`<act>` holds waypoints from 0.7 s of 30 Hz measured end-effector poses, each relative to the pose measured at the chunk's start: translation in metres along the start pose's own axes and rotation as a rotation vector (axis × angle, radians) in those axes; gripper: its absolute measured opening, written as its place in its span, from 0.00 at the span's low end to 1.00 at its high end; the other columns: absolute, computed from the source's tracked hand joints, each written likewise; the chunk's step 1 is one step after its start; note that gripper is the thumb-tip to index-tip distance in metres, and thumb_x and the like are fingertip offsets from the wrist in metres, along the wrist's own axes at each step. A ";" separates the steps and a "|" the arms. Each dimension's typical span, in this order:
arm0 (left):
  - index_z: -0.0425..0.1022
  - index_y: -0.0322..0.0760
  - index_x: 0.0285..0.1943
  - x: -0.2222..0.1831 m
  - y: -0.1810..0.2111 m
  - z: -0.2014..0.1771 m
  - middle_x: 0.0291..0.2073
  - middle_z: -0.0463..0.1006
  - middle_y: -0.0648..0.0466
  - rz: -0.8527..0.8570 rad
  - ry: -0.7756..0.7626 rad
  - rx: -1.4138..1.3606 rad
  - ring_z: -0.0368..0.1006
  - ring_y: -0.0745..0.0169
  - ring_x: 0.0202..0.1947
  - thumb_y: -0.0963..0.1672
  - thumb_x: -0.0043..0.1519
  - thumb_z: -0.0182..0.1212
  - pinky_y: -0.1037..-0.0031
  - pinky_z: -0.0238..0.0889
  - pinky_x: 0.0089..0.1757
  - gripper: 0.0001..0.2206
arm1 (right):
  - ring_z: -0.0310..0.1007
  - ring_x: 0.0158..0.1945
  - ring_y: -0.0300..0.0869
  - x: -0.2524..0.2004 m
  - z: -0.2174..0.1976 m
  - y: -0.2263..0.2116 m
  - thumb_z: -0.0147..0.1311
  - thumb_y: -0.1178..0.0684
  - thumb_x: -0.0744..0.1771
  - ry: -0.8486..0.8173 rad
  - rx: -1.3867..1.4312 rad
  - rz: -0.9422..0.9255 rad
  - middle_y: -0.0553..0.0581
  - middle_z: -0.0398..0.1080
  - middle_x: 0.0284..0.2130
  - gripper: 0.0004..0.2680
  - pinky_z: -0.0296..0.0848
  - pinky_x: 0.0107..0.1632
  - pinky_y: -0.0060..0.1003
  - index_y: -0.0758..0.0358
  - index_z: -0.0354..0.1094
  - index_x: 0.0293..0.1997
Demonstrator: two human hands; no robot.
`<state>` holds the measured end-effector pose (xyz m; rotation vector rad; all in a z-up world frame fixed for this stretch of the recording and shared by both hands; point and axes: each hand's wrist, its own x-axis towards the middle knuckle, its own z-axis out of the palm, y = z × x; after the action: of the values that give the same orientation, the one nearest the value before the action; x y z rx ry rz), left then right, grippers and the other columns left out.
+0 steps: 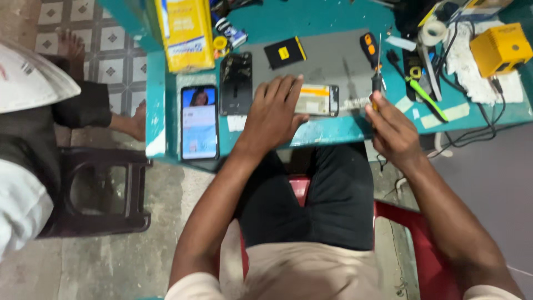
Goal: The person cleans the tip of a soldering iron with a wire brush and then uses the iron to solder a component on the internal circuit board of a disassembled smartphone. The person holds the phone steady with one hand while applying the soldering iron with the other.
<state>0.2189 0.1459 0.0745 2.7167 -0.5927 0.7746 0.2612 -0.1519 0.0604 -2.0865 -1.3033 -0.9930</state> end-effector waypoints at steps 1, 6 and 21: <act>0.62 0.24 0.70 0.000 -0.001 0.000 0.61 0.69 0.39 0.004 -0.004 0.026 0.63 0.39 0.62 0.53 0.58 0.68 0.48 0.56 0.58 0.38 | 0.76 0.60 0.62 0.002 0.000 0.001 0.57 0.75 0.64 0.002 0.003 0.021 0.77 0.69 0.59 0.15 0.77 0.60 0.47 0.77 0.70 0.56; 0.63 0.26 0.71 -0.001 -0.002 0.004 0.62 0.68 0.38 -0.001 -0.024 0.054 0.62 0.39 0.63 0.53 0.60 0.66 0.47 0.56 0.59 0.36 | 0.77 0.57 0.63 0.020 0.004 0.004 0.58 0.75 0.63 0.021 0.043 0.086 0.79 0.69 0.58 0.15 0.78 0.58 0.47 0.79 0.71 0.55; 0.63 0.21 0.68 0.012 -0.003 -0.002 0.60 0.69 0.36 -0.113 -0.108 -0.105 0.65 0.36 0.64 0.53 0.59 0.70 0.49 0.58 0.63 0.36 | 0.79 0.53 0.58 -0.010 0.020 0.022 0.57 0.69 0.66 -0.114 0.204 0.112 0.69 0.73 0.52 0.09 0.79 0.59 0.52 0.72 0.72 0.50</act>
<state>0.2290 0.1457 0.0828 2.6814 -0.4830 0.5560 0.2849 -0.1525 0.0396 -2.0578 -1.2698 -0.6728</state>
